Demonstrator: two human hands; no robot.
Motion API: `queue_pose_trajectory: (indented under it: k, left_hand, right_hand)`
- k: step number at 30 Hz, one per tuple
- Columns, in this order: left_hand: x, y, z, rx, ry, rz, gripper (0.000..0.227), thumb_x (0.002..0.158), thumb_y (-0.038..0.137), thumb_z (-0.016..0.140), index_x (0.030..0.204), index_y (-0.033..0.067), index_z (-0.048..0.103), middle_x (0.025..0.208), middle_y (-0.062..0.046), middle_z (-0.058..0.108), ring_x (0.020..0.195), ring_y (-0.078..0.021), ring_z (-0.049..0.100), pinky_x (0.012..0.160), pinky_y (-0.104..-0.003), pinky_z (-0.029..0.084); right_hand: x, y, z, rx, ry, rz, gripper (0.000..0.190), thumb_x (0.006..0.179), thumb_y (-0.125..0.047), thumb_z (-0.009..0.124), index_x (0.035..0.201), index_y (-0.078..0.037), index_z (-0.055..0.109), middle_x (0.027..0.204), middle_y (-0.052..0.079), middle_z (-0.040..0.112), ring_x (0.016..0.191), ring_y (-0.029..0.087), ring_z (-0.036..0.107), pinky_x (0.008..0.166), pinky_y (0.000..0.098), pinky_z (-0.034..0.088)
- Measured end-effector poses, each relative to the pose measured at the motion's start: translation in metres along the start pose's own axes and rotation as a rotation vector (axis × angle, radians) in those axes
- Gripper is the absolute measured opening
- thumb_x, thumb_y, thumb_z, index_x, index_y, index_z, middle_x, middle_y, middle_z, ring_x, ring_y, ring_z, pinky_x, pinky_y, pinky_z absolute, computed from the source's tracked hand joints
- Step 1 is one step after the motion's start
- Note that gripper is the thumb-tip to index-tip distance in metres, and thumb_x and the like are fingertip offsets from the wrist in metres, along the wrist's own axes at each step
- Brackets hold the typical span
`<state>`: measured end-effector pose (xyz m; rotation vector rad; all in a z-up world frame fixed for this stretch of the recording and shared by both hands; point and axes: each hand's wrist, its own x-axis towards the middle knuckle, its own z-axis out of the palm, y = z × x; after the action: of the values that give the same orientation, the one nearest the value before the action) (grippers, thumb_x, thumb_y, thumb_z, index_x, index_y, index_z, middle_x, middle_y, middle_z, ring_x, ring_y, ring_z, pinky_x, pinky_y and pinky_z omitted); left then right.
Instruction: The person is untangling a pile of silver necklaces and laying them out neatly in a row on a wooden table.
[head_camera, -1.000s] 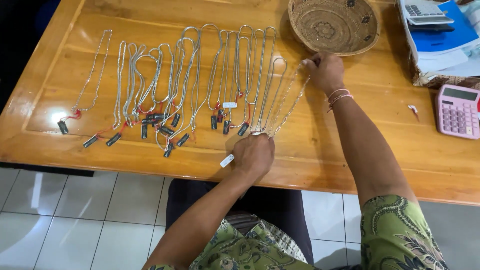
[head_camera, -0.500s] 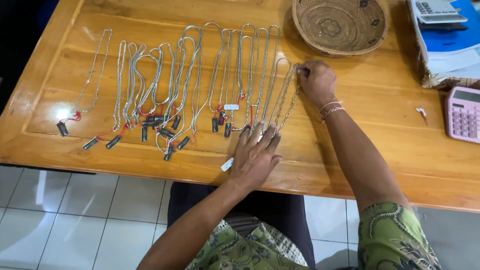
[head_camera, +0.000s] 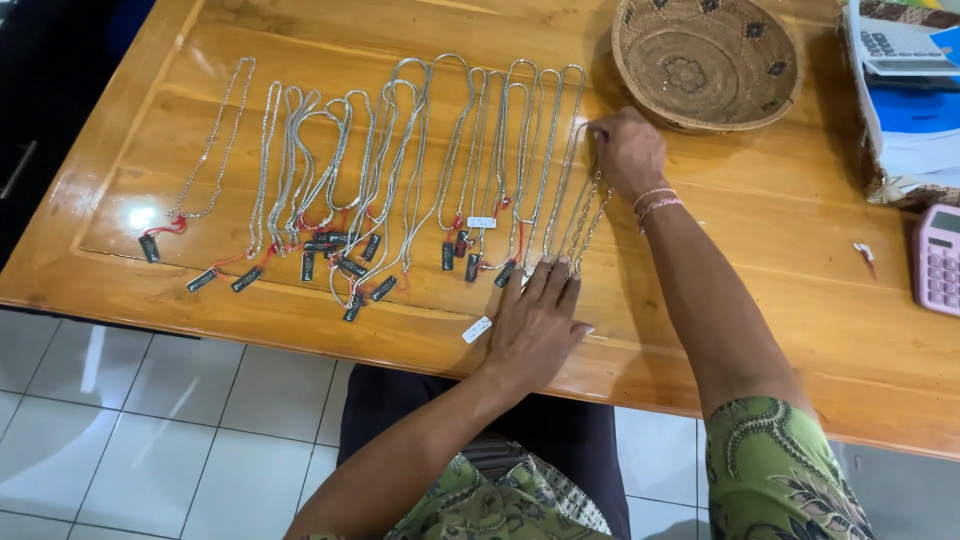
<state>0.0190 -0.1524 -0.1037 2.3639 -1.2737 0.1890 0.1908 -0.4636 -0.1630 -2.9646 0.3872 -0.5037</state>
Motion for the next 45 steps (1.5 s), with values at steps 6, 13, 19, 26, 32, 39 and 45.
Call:
queue_pose_trajectory:
  k: [6,13,19,26,32,39,45]
  left_hand:
    - [-0.014,-0.049,0.009,-0.007,0.391,0.001,0.043,0.101,0.04,0.06,0.119,0.0035,0.073,0.117,-0.021,0.069,0.11,-0.0389,0.067,0.098,-0.054,0.047]
    - [-0.043,-0.127,-0.056,0.18,0.279,-0.32,0.051,0.093,0.03,0.07,0.13,-0.004,0.063,0.137,-0.031,0.059,0.133,-0.05,0.051,0.106,-0.061,0.04]
    - [-0.042,-0.157,-0.048,0.191,0.248,-0.258,0.039,0.096,0.035,0.066,0.122,0.007,0.069,0.124,-0.015,0.068,0.127,-0.0336,0.057,0.105,-0.052,0.041]
    - [-0.041,-0.171,-0.064,0.292,0.134,-0.328,0.045,0.094,0.037,0.066,0.126,0.0069,0.071,0.135,-0.016,0.066,0.132,-0.0343,0.054,0.11,-0.057,0.037]
    - [-0.046,-0.224,-0.047,0.244,0.36,-0.28,0.022,0.094,0.027,0.067,0.11,0.0135,0.076,0.104,-0.008,0.072,0.105,-0.0291,0.068,0.089,-0.048,0.05]
    - [-0.043,-0.265,-0.063,0.33,0.198,-0.444,0.013,0.09,0.02,0.072,0.1,0.0174,0.081,0.112,-0.008,0.067,0.11,-0.0289,0.058,0.088,-0.044,0.049]
    - [-0.048,-0.29,-0.045,0.306,0.251,-0.385,0.005,0.085,0.02,0.076,0.09,0.0194,0.078,0.1,-0.001,0.064,0.104,-0.025,0.059,0.082,-0.041,0.052]
  right_hand:
    - [-0.002,-0.008,-0.01,0.083,0.111,-0.054,0.012,0.096,-0.028,0.075,0.108,-0.029,0.08,0.09,0.007,0.067,0.086,0.031,0.072,0.073,0.0449,0.06]
    - [-0.079,-0.082,-0.055,0.299,0.069,-0.255,0.014,0.098,-0.03,0.073,0.105,-0.019,0.08,0.082,0.01,0.074,0.077,0.032,0.074,0.068,0.0447,0.059]
    - [-0.138,-0.12,-0.103,0.461,-0.012,-0.305,0.008,0.095,-0.016,0.074,0.098,-0.012,0.081,0.08,0.01,0.076,0.07,0.027,0.074,0.066,0.0362,0.059]
    - [-0.165,-0.124,-0.128,0.613,-0.05,-0.265,0.008,0.092,-0.015,0.075,0.098,-0.012,0.079,0.073,0.008,0.069,0.063,0.024,0.067,0.061,0.0357,0.055]
    - [-0.167,-0.114,-0.121,0.674,0.032,-0.188,0.007,0.095,-0.015,0.076,0.098,-0.017,0.081,0.066,0.002,0.062,0.059,0.016,0.06,0.058,0.0285,0.05]
    - [-0.168,-0.113,-0.125,0.731,0.093,-0.225,0.006,0.094,-0.008,0.076,0.095,-0.011,0.08,0.059,0.006,0.055,0.053,0.018,0.054,0.055,0.0296,0.047]
    - [-0.167,-0.116,-0.131,0.81,0.116,-0.235,0.005,0.094,-0.005,0.076,0.093,-0.009,0.08,0.057,0.005,0.057,0.052,0.017,0.053,0.055,0.0283,0.046]
